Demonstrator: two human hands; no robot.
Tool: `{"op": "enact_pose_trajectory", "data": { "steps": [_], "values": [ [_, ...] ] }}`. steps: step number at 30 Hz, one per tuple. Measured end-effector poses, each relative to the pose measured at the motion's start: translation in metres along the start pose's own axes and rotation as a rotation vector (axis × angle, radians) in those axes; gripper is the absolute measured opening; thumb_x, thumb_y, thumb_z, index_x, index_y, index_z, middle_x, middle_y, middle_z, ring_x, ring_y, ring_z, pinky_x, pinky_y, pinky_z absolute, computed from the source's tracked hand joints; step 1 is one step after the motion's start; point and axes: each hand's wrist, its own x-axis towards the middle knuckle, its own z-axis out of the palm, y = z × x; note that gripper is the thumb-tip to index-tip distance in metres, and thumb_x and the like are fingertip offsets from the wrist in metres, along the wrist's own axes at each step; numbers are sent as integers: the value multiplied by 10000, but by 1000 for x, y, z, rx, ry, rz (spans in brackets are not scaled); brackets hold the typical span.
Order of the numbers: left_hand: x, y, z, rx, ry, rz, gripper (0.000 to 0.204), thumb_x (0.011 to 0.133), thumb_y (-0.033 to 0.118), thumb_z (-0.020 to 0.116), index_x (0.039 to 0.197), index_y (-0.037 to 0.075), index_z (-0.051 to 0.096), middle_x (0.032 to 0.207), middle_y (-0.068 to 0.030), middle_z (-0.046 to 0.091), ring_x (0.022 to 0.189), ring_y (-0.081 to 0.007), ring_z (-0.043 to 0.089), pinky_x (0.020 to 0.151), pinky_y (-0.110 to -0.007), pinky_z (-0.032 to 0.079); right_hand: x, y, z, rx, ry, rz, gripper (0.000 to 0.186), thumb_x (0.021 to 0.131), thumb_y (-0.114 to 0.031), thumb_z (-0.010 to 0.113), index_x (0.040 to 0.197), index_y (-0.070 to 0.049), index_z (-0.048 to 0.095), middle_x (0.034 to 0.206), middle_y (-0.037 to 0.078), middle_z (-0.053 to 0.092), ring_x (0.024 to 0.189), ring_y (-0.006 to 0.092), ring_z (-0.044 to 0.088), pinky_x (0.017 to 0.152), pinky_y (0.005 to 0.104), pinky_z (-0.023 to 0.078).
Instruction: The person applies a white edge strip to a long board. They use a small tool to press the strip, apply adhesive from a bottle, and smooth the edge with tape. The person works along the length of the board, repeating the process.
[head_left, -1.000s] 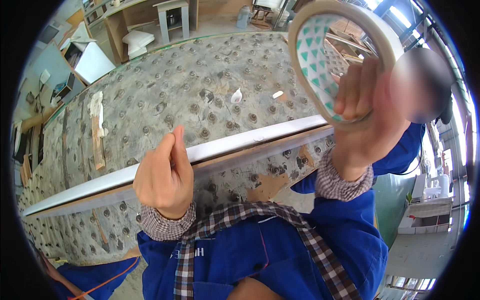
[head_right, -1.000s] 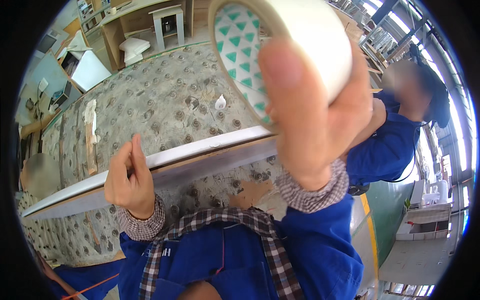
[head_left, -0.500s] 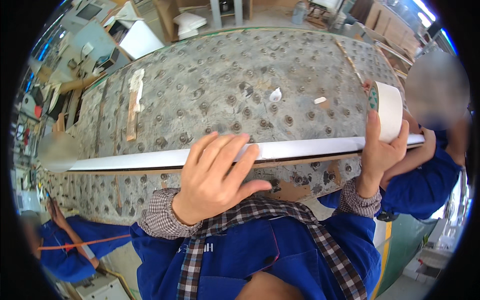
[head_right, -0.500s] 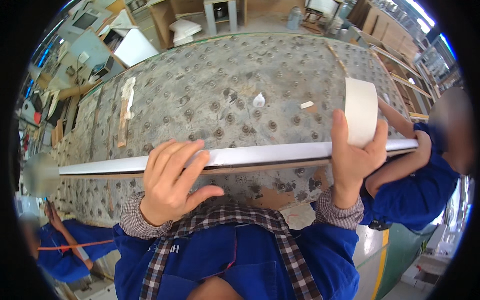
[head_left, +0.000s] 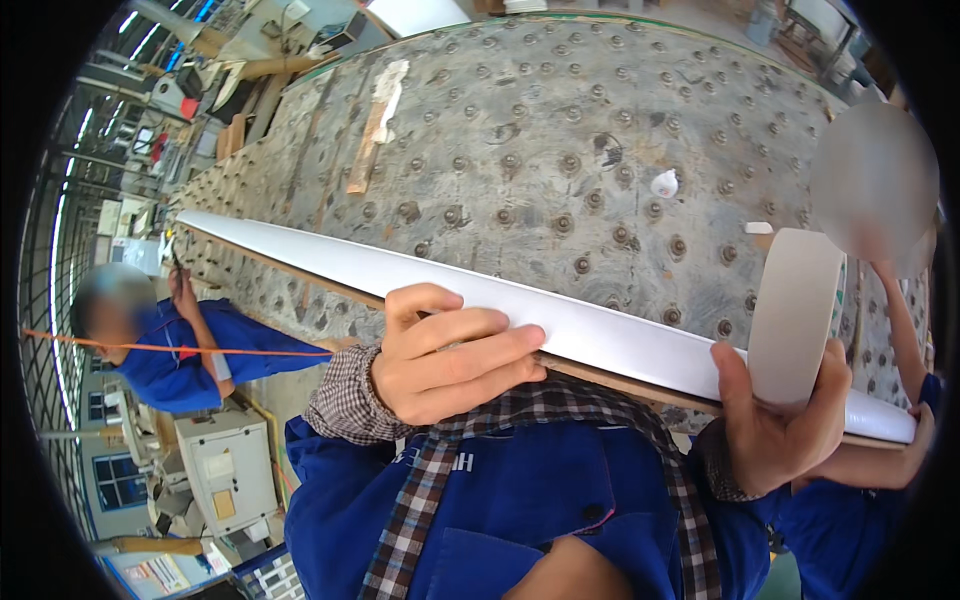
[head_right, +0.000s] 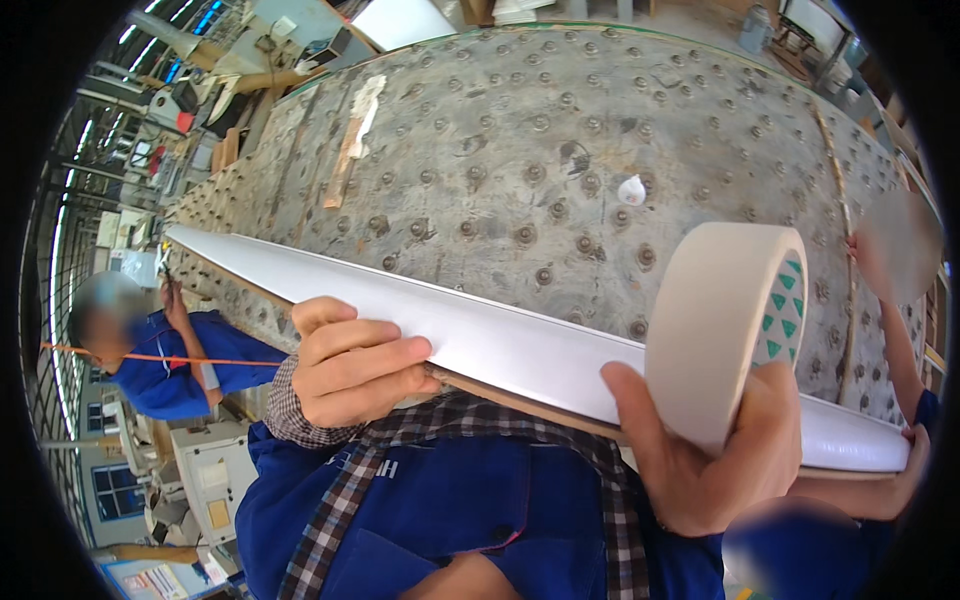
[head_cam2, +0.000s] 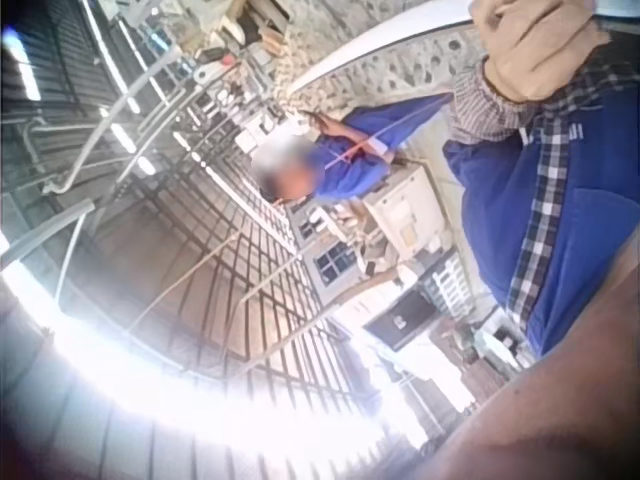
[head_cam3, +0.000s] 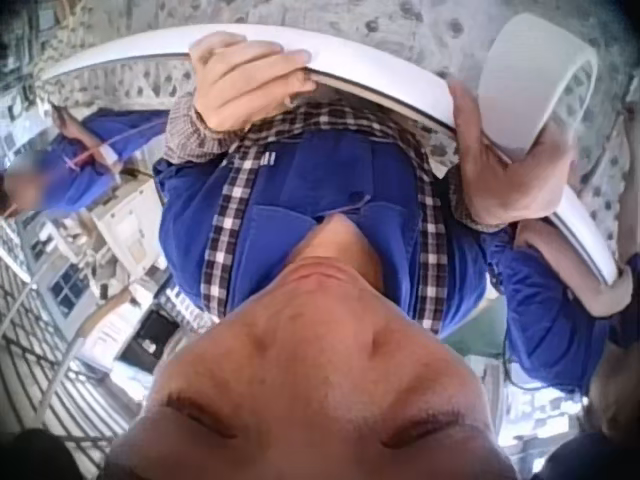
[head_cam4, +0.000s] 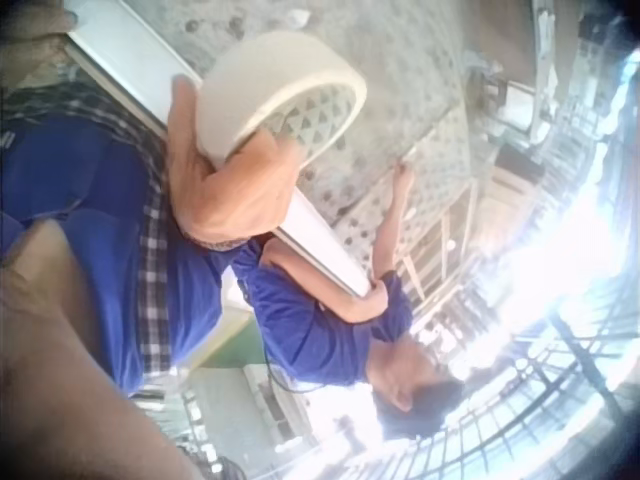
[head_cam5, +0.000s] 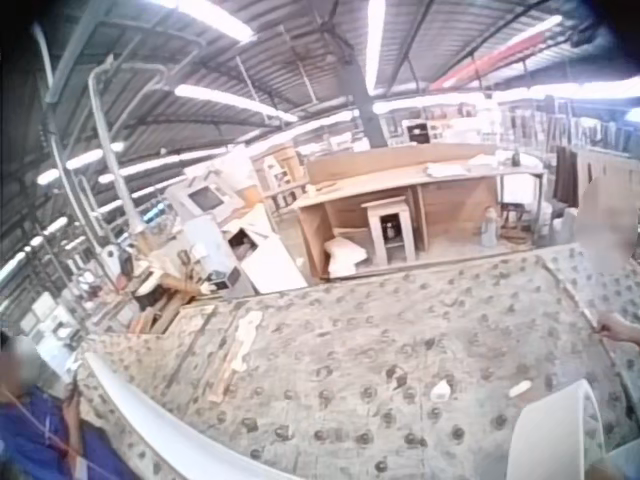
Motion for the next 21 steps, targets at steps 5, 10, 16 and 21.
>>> {"op": "enact_pose_trajectory", "data": {
  "steps": [5, 10, 16, 21],
  "values": [
    [15, 8, 0, -221, 95, -338, 381, 653, 210, 839, 769, 117, 489, 965, -59, 675, 832, -208, 598, 739, -329, 437, 4, 5, 0, -19, -39, -121, 560, 619, -281, 878, 886, 8, 479, 651, 98, 529, 489, 208, 488, 418, 295, 352],
    [24, 8, -7, -314, -111, -347, 341, 660, 118, 827, 764, 107, 501, 937, -55, 678, 825, -218, 596, 757, -326, 444, -2, 7, -10, -11, -103, -81, 633, 577, -260, 900, 972, 30, 499, 867, 185, 599, 662, 245, 592, 553, 292, 474],
    [17, 9, 0, -292, 15, -269, 310, 660, 68, 826, 724, 99, 524, 897, -64, 689, 749, -202, 617, 678, -295, 471, -12, 11, -12, -52, -123, -123, 736, 622, -287, 874, 1081, 110, 458, 1074, 340, 576, 813, 333, 659, 654, 349, 539],
    [-6, 14, 3, 10, 158, 5, 322, 654, 102, 843, 707, 101, 526, 855, -70, 702, 734, -187, 643, 660, -263, 485, -5, 17, -21, 69, -240, -147, 737, 656, -251, 858, 1114, 108, 405, 1053, 331, 577, 839, 364, 647, 675, 371, 536]
  ]
}}
